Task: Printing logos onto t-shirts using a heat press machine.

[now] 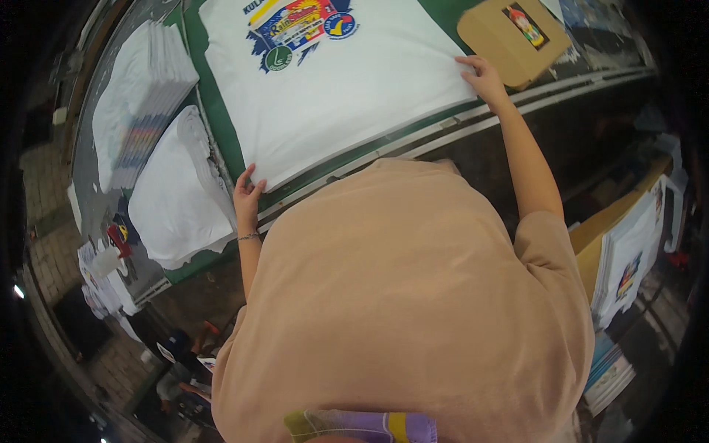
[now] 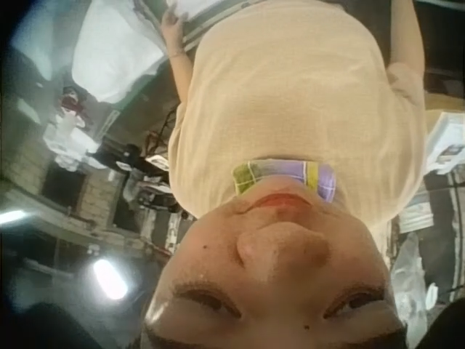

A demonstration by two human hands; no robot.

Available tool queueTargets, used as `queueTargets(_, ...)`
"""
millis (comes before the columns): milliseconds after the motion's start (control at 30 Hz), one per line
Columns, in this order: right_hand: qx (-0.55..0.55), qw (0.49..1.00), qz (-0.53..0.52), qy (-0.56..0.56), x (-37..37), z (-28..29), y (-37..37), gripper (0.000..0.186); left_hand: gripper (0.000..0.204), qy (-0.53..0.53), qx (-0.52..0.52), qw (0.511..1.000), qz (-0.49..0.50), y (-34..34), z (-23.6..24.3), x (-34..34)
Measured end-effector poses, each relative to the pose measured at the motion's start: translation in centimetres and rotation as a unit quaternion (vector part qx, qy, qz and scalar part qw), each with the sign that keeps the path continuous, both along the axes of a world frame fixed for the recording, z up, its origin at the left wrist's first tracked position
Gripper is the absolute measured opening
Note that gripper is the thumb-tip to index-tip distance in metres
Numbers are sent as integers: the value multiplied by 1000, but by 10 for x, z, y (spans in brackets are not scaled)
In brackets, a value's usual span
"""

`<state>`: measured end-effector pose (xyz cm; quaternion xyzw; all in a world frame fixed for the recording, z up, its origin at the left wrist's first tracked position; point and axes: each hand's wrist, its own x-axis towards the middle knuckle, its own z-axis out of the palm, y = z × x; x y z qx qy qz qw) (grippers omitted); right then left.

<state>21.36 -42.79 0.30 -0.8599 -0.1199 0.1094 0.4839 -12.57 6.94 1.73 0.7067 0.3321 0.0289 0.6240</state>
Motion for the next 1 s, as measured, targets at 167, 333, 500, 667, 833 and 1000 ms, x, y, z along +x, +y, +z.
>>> queueTargets(167, -83, 996, -10, -42, -11, -15, 6, 37, 53, 41, 43, 998, -12, -5, -10, -1)
queueTargets(333, -87, 980, -111, -141, -45, -13, 3, 36, 56, 104, 343, 921, -151, 8, 7, 10)
queueTargets(500, -119, 950, -255, -133, -161, -10, -31, 25, 46, 15, 365, 914, -179, -23, 21, 88)
queueTargets(667, -39, 849, -526, -17, -281, -38, -103, 18, 42, -90, 299, 868, -386, -134, 30, 174)
queueTargets(833, -208, 613, -745, -163, -405, -70, -204, 12, 35, -161, 239, 778, -558, -264, 40, 197)
queueTargets(1000, -267, 316, -902, -124, -564, -101, -283, 9, 29, -180, 208, 671, -689, -397, 28, 190)
